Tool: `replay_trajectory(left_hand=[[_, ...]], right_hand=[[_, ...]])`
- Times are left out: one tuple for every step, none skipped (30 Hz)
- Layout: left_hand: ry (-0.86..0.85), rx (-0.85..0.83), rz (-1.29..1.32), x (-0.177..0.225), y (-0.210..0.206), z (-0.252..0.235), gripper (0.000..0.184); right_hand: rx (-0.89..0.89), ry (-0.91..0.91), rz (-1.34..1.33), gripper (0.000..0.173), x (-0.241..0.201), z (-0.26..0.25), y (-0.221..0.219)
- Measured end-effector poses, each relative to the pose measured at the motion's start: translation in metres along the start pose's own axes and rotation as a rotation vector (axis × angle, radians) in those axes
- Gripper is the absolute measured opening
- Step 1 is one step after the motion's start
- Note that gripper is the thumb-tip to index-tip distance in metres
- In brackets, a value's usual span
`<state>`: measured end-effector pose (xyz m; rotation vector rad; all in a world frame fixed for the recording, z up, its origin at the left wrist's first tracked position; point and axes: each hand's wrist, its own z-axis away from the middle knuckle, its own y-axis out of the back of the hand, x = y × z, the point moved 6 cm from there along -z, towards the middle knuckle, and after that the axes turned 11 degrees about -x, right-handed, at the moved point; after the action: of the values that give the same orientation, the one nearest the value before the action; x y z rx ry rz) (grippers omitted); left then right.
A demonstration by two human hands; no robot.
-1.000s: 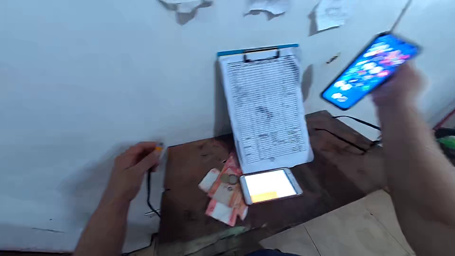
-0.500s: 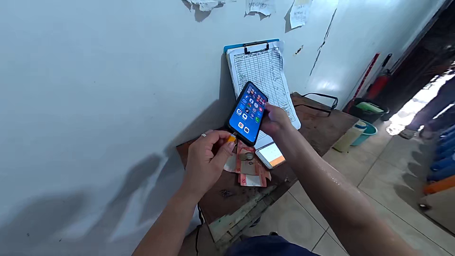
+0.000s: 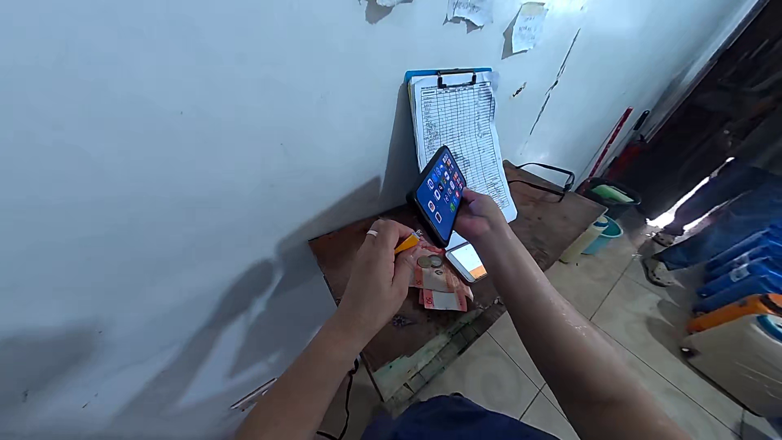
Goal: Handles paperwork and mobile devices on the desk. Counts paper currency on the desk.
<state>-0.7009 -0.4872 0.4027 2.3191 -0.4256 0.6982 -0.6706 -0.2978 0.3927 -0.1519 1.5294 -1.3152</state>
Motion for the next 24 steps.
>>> replay_trajectory(left_hand=[[-0.021,0.018,-0.037,0.000,0.000,0.001,0.017],[-0.028,0.029,-0.058,0.000,0.001,0.002,0.017],[-0.026,0.037,-0.063,0.000,0.002,0.002,0.018],[-0.017,0.046,-0.053,-0.001,0.004,0.002,0.019],[-0.003,0.051,-0.032,-0.002,0.005,0.002,0.021],[0.016,0.049,-0.003,-0.003,0.006,0.002,0.022],[0.040,0.037,0.037,-0.006,0.008,0.002,0.022],[0.077,0.018,0.092,-0.009,0.009,0.002,0.023],[0.123,-0.009,0.159,-0.013,0.009,0.001,0.022],[0.168,-0.034,0.218,-0.016,0.010,0.001,0.021],[0.205,-0.055,0.260,-0.018,0.010,0.001,0.021],[0.230,-0.068,0.289,-0.020,0.011,0.000,0.021],[0.252,-0.084,0.308,-0.021,0.011,0.000,0.021],[0.274,-0.097,0.319,-0.022,0.012,0.000,0.021],[0.295,-0.109,0.324,-0.022,0.012,0.001,0.021],[0.310,-0.115,0.327,-0.023,0.013,0.001,0.022],[0.323,-0.115,0.333,-0.025,0.014,0.001,0.022],[0.339,-0.117,0.352,-0.027,0.015,0.001,0.022],[0.360,-0.122,0.390,-0.029,0.015,0.001,0.022],[0.392,-0.135,0.456,-0.032,0.016,0.001,0.023],[0.434,-0.145,0.553,-0.036,0.016,0.001,0.023],[0.481,-0.150,0.671,-0.041,0.017,0.002,0.024],[0.520,-0.143,0.788,-0.045,0.018,0.004,0.026],[0.545,-0.122,0.880,-0.049,0.020,0.005,0.028]], right_hand=[[-0.008,-0.001,-0.003,0.031,0.001,0.000,-0.001],[-0.013,-0.002,0.003,0.031,0.003,0.001,-0.002],[-0.017,-0.002,0.005,0.031,0.004,0.001,-0.004],[-0.018,0.000,0.004,0.030,0.005,0.002,-0.005],[-0.018,0.000,0.005,0.030,0.006,0.003,-0.007],[-0.020,-0.002,0.006,0.030,0.007,0.004,-0.008],[-0.026,-0.008,0.009,0.031,0.007,0.004,-0.008],[-0.030,-0.015,0.012,0.031,0.008,0.004,-0.009],[-0.030,-0.018,0.015,0.031,0.009,0.004,-0.009],[-0.031,-0.019,0.017,0.031,0.009,0.004,-0.009],[-0.027,-0.016,0.018,0.031,0.010,0.005,-0.010],[-0.022,-0.013,0.026,0.031,0.011,0.005,-0.011],[-0.017,-0.011,0.037,0.032,0.011,0.005,-0.011],[-0.013,-0.010,0.041,0.032,0.012,0.004,-0.012],[-0.010,-0.009,0.043,0.031,0.012,0.003,-0.013],[-0.011,-0.007,0.040,0.031,0.013,0.002,-0.013],[-0.014,-0.003,0.036,0.031,0.014,0.001,-0.013],[-0.010,0.005,0.036,0.031,0.014,0.001,-0.014],[-0.011,0.010,0.038,0.031,0.015,0.001,-0.015],[-0.010,0.013,0.041,0.031,0.015,0.000,-0.015],[-0.007,0.015,0.047,0.031,0.014,-0.001,-0.015],[0.000,0.024,0.060,0.031,0.013,-0.003,-0.014],[0.006,0.047,0.080,0.032,0.012,-0.007,-0.011],[0.001,0.077,0.107,0.031,0.011,-0.009,-0.010]])
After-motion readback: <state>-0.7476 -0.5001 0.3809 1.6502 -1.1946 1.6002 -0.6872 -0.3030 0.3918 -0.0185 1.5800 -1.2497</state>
